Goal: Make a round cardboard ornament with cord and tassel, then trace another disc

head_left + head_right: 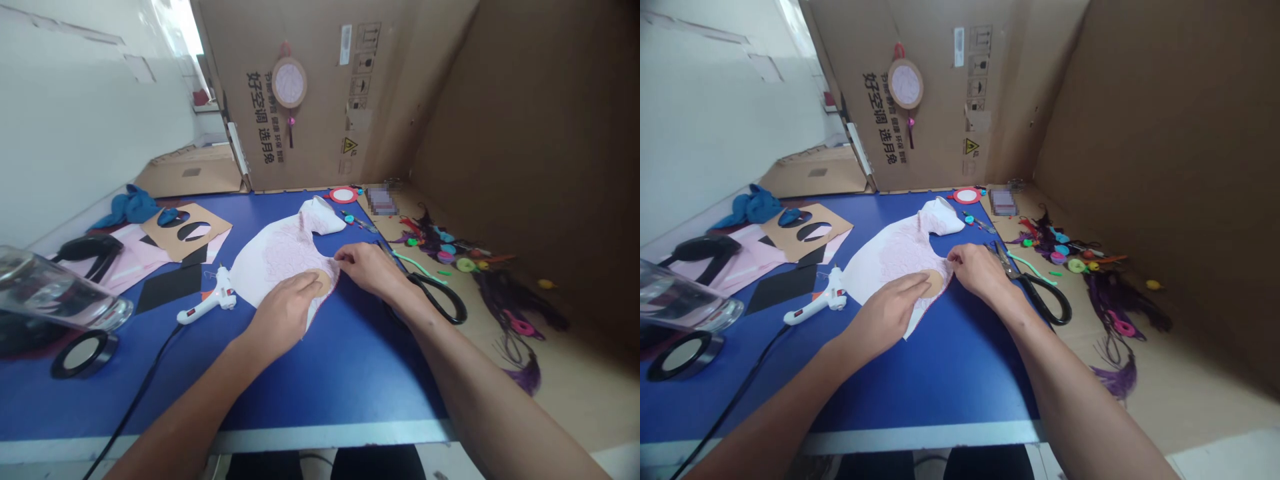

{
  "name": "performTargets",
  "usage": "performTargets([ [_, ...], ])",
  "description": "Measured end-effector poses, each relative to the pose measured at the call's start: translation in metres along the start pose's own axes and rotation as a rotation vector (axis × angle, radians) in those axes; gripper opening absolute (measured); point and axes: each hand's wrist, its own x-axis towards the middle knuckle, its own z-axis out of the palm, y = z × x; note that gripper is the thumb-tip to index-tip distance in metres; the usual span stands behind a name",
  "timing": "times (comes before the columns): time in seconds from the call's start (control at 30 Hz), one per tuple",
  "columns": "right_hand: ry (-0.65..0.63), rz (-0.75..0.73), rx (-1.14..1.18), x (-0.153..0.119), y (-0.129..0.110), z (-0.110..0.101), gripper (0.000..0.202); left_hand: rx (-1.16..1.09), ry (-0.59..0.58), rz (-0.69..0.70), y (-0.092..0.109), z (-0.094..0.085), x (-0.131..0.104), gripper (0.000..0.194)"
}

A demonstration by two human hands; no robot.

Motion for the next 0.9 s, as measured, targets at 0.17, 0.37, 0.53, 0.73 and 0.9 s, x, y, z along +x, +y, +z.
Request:
performTargets([
  [0.17, -0.009, 0.005, 0.011, 0.002, 0.002, 0.001, 0.026, 0.07, 0.01, -0.048, 0.007, 0.008, -0.008, 0.045],
  [0.37, -0.028, 0.039, 0.0, 0.004, 0.004, 0.002, 0.026, 0.083, -0.07, -0.093, 0.016, 0.017, -0.009, 0.049],
  [0.53, -0.034, 0.05, 0.0, 0.002, 0.003, 0.003, 0.025, 0.086, -0.069, -0.135, 0.022, 0.02, -0.01, 0.058],
  [0.73, -0.034, 0.04, 0.001, 0.001, 0.002, 0.004, 0.024, 0.107, -0.092, -0.191, 0.022, 0.026, -0.012, 0.062],
  [0.9, -0.04, 0.042, 0.016, 0.002, 0.003, 0.005, 0.023, 0.119, -0.072, -0.207, 0.021, 0.028, -0.011, 0.06],
])
